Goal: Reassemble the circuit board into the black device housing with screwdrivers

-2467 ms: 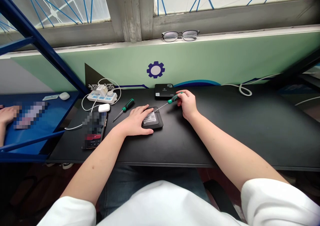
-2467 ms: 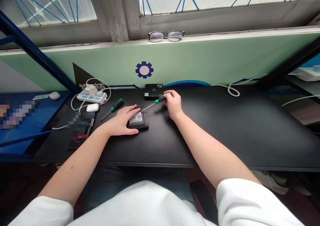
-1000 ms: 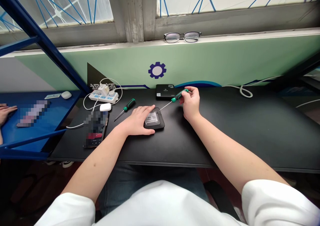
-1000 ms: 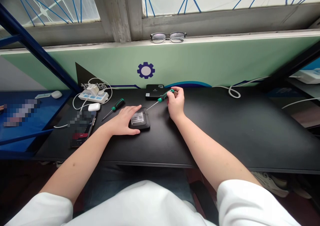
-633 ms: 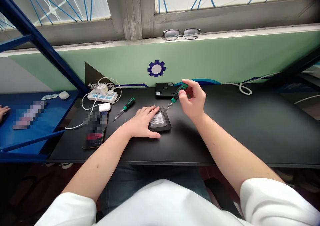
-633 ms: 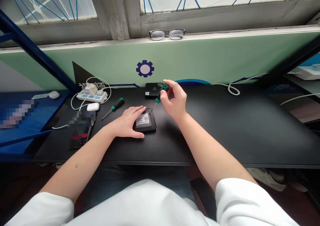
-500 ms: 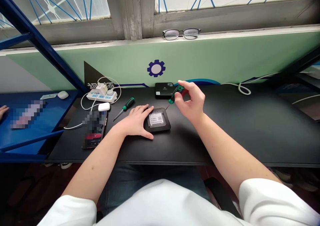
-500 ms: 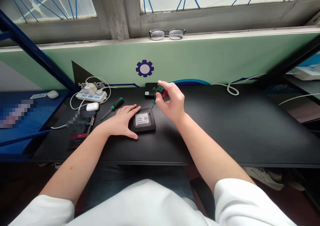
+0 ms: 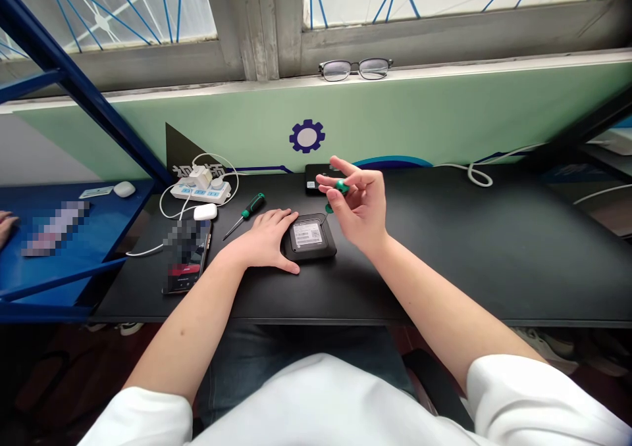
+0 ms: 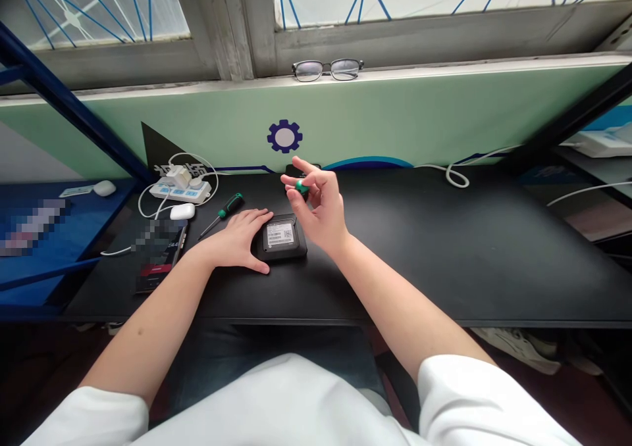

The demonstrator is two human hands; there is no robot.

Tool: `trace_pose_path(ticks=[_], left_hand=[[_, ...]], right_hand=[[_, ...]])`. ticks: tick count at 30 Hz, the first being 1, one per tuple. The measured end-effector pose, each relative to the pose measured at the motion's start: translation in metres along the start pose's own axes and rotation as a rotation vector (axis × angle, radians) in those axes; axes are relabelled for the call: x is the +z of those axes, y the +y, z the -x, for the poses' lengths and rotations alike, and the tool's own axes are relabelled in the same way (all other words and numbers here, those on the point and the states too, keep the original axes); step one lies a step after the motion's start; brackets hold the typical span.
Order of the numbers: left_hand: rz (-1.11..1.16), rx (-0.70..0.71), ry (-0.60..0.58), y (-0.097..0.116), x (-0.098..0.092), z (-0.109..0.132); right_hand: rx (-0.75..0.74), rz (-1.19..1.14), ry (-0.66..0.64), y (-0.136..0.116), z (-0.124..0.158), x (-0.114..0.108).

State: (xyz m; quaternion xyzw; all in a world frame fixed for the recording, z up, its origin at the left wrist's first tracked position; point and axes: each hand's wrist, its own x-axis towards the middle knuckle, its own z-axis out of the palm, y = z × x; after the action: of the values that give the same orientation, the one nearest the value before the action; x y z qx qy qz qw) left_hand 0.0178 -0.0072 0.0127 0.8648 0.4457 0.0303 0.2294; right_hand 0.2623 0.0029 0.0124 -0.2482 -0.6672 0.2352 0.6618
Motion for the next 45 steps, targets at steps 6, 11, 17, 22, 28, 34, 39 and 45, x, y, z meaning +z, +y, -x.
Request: trace_pose_path(ticks=[6,11,17,22,28,34,39,45], left_hand=[[0.003,0.045,0.047,0.001,0.011,-0.009],[0.008,0.053,0.036,-0.006,0.013,-0.012],[0.001,-0.011,0.007,-0.010,0.004,-0.007],[-0.014,-0.012,0.006,-0.008,0.003,-0.008],[-0.025,-0.005,0.013,-0.007,0.005,-0.008],[-0.016,0.012,0.027,-0.009,0.007,-0.008],[-0.033,0.000,0.014,-0.008,0.008,-0.010],[-0.031,0.009,0.024,-0.009,0.009,-0.010]], right_hand=[[0.061,0.045,0.032,-0.003,0.000,0.001],[-0.064,0.220,0.016,-0.005,-0.005,-0.007],[-0.029,0.282,0.052,-0.002,-0.006,-0.014],[0.033,0.157,-0.003,0.000,-0.008,-0.014],[0.119,-0.002,0.056,0.006,-0.006,-0.006],[0.101,-0.007,0.025,-0.002,-0.003,-0.006],[0.016,0.115,0.073,0.003,-0.006,-0.007],[0.035,0.150,0.086,0.005,-0.007,-0.009]])
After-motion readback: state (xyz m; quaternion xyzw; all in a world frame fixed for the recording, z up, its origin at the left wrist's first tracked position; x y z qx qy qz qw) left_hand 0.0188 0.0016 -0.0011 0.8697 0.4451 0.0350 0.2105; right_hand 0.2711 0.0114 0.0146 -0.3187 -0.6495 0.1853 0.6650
